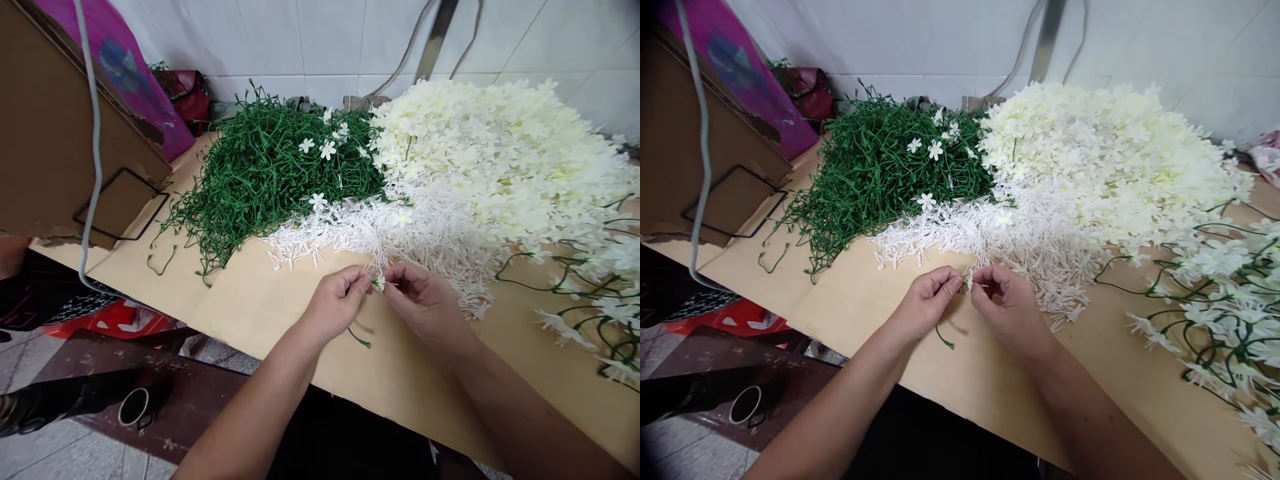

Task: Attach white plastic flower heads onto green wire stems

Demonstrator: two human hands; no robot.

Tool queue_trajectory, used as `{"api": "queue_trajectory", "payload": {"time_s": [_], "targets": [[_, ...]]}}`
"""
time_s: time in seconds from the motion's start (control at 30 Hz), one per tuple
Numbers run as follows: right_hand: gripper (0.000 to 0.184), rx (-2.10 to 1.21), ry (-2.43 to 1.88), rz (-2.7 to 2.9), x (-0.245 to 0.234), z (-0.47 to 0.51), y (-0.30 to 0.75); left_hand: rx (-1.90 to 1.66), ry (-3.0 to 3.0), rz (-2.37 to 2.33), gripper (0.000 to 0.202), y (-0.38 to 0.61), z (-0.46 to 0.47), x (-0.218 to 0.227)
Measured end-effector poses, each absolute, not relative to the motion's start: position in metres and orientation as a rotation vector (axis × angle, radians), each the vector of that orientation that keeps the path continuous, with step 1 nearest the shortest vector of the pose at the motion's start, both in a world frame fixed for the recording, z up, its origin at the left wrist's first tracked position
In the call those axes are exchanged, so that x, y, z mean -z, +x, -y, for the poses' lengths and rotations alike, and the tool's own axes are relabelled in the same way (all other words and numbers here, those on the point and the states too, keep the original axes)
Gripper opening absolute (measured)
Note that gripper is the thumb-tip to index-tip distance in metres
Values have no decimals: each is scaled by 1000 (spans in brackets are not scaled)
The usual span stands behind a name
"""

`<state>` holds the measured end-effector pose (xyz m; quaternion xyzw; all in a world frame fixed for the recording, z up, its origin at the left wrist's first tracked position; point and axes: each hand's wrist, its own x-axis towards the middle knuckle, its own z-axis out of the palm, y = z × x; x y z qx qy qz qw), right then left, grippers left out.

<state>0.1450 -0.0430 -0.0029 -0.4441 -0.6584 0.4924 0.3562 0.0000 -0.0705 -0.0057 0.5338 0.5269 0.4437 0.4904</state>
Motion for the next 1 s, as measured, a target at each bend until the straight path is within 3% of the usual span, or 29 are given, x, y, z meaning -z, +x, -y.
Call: {"api": "queue_trajectory", "payload": {"time_s": [1.0], "targets": [[5,-1120,-1122,1962,-2,43,147,-1059,1222,-1277,28,-2,68,3]]}}
